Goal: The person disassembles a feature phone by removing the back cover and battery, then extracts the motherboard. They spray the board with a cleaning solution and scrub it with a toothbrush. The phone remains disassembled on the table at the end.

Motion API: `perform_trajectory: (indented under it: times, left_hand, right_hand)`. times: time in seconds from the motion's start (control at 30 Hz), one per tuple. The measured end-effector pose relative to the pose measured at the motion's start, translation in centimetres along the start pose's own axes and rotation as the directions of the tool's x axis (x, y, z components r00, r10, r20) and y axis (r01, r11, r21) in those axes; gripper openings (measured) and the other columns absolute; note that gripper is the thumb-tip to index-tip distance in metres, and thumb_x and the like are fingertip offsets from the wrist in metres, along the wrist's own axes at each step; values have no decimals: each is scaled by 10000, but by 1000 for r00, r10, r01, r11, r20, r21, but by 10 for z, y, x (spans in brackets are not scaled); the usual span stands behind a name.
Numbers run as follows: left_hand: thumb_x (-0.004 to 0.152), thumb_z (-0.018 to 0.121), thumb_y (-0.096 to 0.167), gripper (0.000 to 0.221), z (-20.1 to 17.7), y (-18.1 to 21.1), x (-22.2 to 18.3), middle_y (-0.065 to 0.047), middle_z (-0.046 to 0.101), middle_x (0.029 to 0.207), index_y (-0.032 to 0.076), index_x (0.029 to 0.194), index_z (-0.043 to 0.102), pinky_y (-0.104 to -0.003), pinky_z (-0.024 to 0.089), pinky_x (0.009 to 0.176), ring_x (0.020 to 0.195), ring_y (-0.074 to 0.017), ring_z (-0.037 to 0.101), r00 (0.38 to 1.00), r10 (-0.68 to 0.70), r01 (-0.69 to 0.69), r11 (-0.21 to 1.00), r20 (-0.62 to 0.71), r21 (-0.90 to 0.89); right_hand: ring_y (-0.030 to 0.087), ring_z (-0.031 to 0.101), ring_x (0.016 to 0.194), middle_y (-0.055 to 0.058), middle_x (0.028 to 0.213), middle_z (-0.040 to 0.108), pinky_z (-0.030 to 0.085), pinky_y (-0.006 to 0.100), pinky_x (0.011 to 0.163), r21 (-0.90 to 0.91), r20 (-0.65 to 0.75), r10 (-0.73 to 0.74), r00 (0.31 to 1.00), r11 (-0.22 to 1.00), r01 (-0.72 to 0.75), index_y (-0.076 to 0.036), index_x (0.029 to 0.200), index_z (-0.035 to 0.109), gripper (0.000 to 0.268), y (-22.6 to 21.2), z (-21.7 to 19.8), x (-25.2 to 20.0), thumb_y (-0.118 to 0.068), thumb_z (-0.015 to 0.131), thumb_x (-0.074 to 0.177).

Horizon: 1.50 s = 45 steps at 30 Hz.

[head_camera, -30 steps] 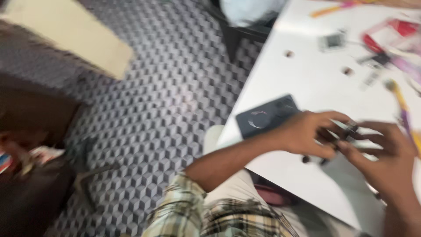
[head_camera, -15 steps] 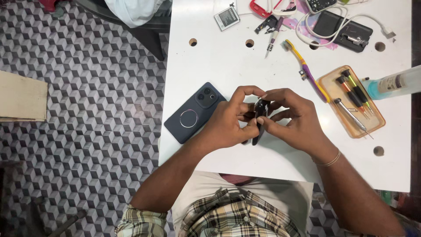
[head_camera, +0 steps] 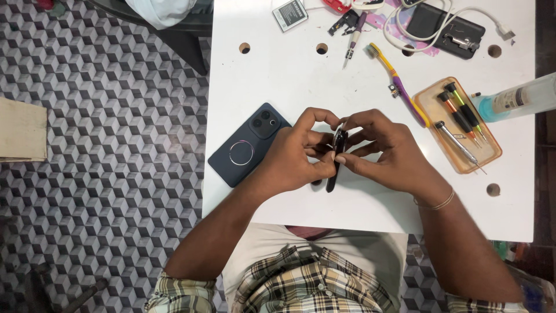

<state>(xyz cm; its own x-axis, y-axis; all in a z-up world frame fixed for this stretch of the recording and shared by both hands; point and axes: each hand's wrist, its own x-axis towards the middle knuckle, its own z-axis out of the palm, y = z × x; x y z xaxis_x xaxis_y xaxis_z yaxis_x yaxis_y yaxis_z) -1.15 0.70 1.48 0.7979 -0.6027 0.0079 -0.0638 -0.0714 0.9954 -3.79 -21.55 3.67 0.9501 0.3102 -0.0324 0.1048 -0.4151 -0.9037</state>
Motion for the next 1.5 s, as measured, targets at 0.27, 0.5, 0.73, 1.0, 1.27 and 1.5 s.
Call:
perform_trajectory:
  times: [0.27, 0.5, 0.73, 1.0, 1.27, 1.5]
  left_hand:
    - [859, 760, 79, 544, -1, 7, 1, -104, 794, 929, 66, 1313, 461, -284, 621, 779, 831, -111, 745, 990, -120, 122, 992, 77, -19]
    - [821, 764, 86, 565, 3, 5, 2, -76, 731, 738, 68, 1304, 472, -251, 545, 644, 654, -80, 652, 980, -174, 165, 982, 97, 95]
    - [848, 712, 77, 487, -1, 0, 7, -53, 740, 744, 61, 1279, 486, -245, 543, 617, 669, -53, 668, 967, -205, 214, 976, 155, -44]
    - [841, 748, 107, 510, -1, 11, 7, -42, 707, 690, 57, 1271, 480, -228, 519, 614, 628, -45, 612, 968, -176, 167, 984, 180, 65]
    - [967, 644, 186, 470, 2, -7, 12, -76, 755, 726, 101, 1403, 492, -256, 462, 582, 593, -90, 599, 975, -222, 218, 971, 32, 100]
    - [1012, 771, 198, 644, -4, -17, 8, -125, 620, 1445, 130, 1561, 442, -340, 545, 1048, 1282, -169, 619, 975, 207, -190, 966, 84, -178]
  right_hand:
    - [199, 801, 935, 97, 1016, 781, 631, 330, 828, 39, 150, -36, 988, 999, 30, -29, 1215, 516, 578, 9, -8, 1, -113, 870, 766]
    - [148, 736, 865, 69, 957, 738, 613, 316, 748, 29, 216, 17, 976, 999, -23, -67, 1147, 511, 491, -2, -4, 6, -89, 831, 774]
    - [107, 676, 981, 32, 1054, 649, 629, 290, 780, 101, 237, 12, 971, 994, -37, -99, 1087, 466, 440, 0, -1, 3, -97, 815, 819]
    - [135, 600, 1003, 52, 1066, 521, 608, 308, 837, 156, 266, -23, 964, 988, -20, -81, 1103, 415, 450, 3, -3, 0, -28, 781, 848]
    - [144, 704, 972, 70, 1047, 616, 633, 308, 768, 72, 135, 131, 982, 987, -141, -115, 1155, 398, 502, 9, -2, 3, -76, 794, 849]
    - [191, 666, 1013, 45, 1184, 541, 630, 361, 831, 603, -200, 38, 979, 792, 92, -147, 1222, 353, 393, 26, -12, 1, -90, 692, 1032]
